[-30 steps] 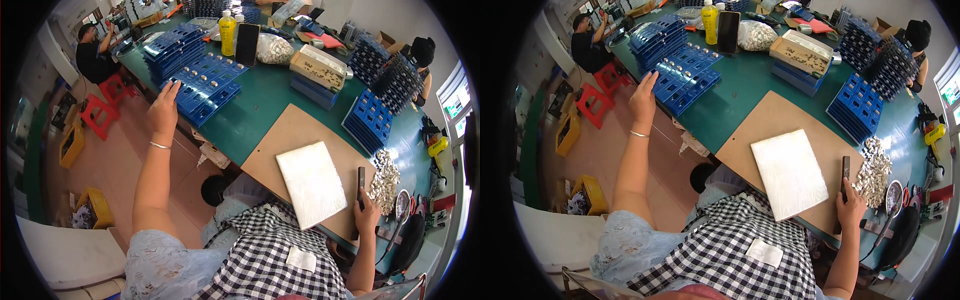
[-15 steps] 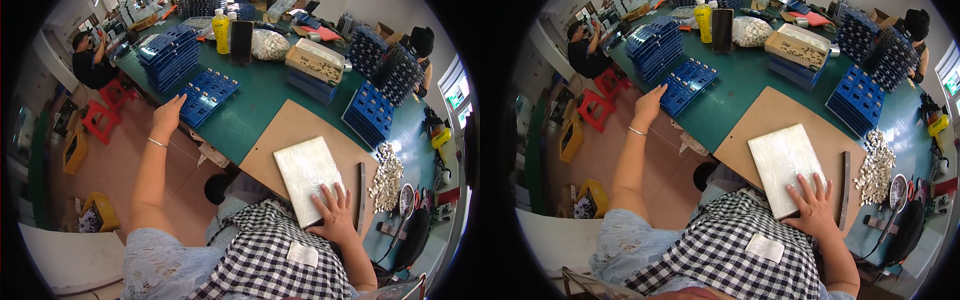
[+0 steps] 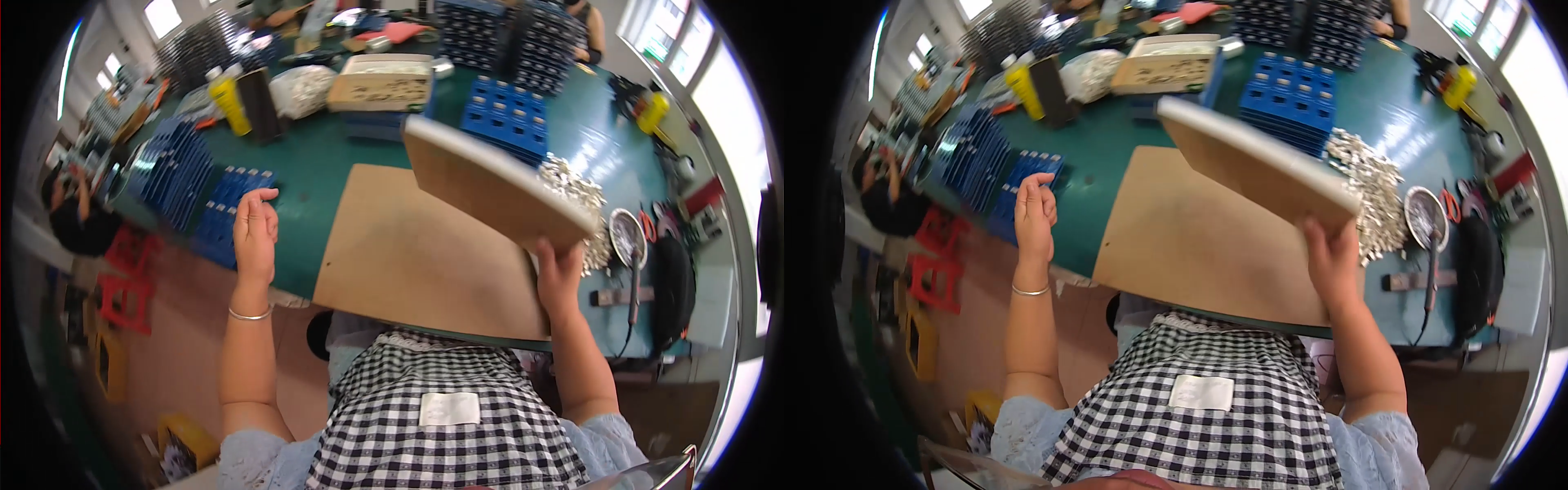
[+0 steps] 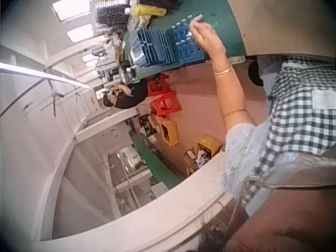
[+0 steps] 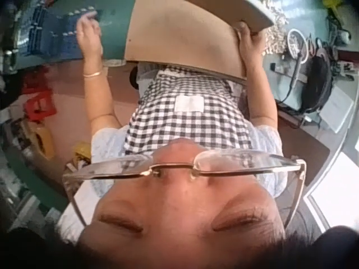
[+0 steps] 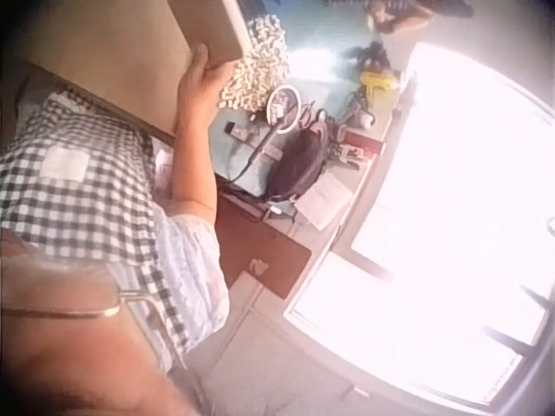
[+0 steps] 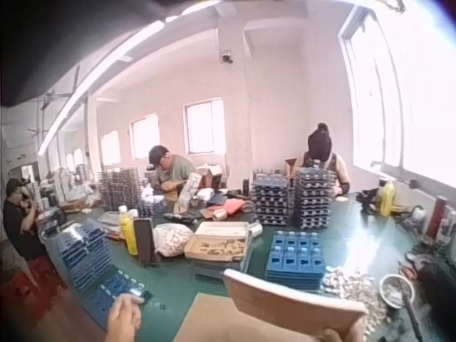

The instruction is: The person solders components onto circuit boards using a soldering iron and solder wire. They remove completed boards to stack them, position new circuit boards onto a fixture pad secured with a metal bar, and solder additional components.

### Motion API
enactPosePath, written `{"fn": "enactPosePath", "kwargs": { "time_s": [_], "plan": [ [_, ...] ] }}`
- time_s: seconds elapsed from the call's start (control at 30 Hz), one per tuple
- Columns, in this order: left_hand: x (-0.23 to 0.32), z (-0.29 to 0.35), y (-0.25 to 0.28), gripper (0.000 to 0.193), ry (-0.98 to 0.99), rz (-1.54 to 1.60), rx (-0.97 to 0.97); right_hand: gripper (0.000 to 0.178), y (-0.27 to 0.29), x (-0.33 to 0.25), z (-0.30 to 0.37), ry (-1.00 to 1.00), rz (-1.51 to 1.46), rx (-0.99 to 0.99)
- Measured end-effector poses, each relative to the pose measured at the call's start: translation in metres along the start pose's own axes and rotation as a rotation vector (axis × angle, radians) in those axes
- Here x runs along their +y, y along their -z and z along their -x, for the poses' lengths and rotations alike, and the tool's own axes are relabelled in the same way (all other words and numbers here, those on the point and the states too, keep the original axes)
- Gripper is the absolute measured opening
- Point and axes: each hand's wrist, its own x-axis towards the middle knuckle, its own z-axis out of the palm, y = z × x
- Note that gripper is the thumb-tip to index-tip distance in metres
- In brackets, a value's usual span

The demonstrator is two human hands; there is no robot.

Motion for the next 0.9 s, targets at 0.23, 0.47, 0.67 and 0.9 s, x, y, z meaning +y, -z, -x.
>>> {"fn": "enactPosePath", "kwargs": {
  "time_s": [0.23,0.47,0.67,0.9],
  "plan": [
    [0.067,-0.107,-0.182,0.027,-0.391,0.415,-0.383,0.028,0.039,-0.025,-0.153,-0.055,-0.461,0.299],
    [0.051,-0.187,-0.292,0.058,0.099,-0.269,-0.405,0.035,0.042,0.028,-0.251,-0.5,-0.212,0.208],
    [0.004,-0.192,-0.316,0.054,0.279,-0.294,-0.505,0.035,0.027,0.071,-0.274,-0.681,-0.16,0.179],
    [-0.022,-0.195,-0.322,0.05,0.43,-0.257,-0.48,0.043,0.026,0.093,-0.276,-0.733,-0.049,0.114]
  ]
}}
